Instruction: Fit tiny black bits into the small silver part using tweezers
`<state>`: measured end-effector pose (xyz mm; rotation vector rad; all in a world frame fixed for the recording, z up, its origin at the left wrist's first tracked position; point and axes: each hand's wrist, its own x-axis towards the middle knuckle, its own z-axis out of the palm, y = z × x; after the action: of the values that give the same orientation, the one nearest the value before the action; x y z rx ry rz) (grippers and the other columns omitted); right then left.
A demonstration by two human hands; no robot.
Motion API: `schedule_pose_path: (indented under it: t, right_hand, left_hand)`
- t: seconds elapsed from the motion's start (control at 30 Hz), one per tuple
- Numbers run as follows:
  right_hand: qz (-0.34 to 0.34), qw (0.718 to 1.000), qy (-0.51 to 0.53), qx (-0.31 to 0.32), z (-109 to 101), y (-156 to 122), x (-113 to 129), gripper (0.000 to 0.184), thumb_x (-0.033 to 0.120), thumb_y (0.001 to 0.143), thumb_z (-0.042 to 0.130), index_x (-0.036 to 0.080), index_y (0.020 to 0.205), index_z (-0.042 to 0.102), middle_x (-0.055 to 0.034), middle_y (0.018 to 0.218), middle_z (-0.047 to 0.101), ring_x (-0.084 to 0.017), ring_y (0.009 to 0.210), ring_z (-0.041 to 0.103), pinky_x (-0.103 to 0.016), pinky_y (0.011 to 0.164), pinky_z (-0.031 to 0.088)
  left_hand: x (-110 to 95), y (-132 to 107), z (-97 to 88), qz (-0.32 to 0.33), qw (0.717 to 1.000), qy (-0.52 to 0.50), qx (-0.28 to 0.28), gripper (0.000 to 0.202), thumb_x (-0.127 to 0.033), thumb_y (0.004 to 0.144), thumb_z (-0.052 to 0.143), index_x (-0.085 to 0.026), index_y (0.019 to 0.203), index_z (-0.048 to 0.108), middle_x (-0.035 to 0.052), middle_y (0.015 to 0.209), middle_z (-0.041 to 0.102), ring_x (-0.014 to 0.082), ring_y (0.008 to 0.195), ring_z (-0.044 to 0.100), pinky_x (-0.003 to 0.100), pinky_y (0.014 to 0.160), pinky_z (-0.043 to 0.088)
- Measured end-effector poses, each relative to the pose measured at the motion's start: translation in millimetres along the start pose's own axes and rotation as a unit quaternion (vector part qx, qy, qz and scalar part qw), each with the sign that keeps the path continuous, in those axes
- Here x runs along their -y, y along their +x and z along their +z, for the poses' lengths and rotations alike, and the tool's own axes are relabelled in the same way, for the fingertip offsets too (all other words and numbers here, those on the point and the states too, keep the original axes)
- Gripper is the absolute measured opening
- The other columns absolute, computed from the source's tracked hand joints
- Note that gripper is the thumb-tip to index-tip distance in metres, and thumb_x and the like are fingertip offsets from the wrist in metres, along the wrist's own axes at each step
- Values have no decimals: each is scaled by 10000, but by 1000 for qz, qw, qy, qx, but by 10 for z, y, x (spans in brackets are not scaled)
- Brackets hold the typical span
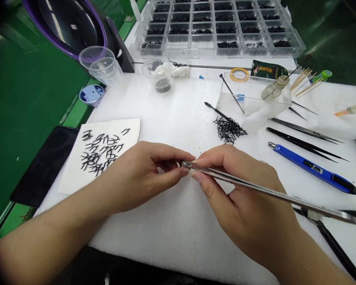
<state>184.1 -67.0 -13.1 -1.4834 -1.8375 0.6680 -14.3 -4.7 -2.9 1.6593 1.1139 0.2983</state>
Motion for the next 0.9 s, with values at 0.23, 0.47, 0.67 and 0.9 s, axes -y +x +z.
schedule_pose_path:
  t: [0.23,0.47,0.67,0.9]
  right_hand:
    - [-6,1000,2,6,12,4,-14,120,277,889,688,306,1001,658,8,1010,743,-209,909,700,-359,703,546]
    - [2,1000,13,0,8,-7,-9,115,271,886,690,306,990,654,9,1002,740,-206,902,695,-357,728,551]
    - [1,1000,17,2,23,-8,-9,133,261,883,695,301,1001,648,10,1023,735,-196,921,694,-343,746,552]
    - [-125,982,-142,19,5,29,2,69,237,926,609,244,987,641,-40,979,754,-200,846,710,-328,666,528]
  left_hand:
    - [-18,-8,-4,8,1000,-22,7,252,-229,855,623,-238,1030,803,-25,727,738,112,630,606,222,589,464]
    - [-11,-3,-8,15,1000,-25,6,247,-215,850,627,-247,1015,808,-27,689,719,105,600,581,210,566,449]
    - [-17,-9,-17,17,1000,-5,7,250,-230,865,604,-243,1011,806,-24,698,721,108,601,581,217,558,441]
    - [83,6,73,56,995,63,-48,237,-245,858,610,-238,1000,799,-6,766,765,116,604,623,243,565,438]
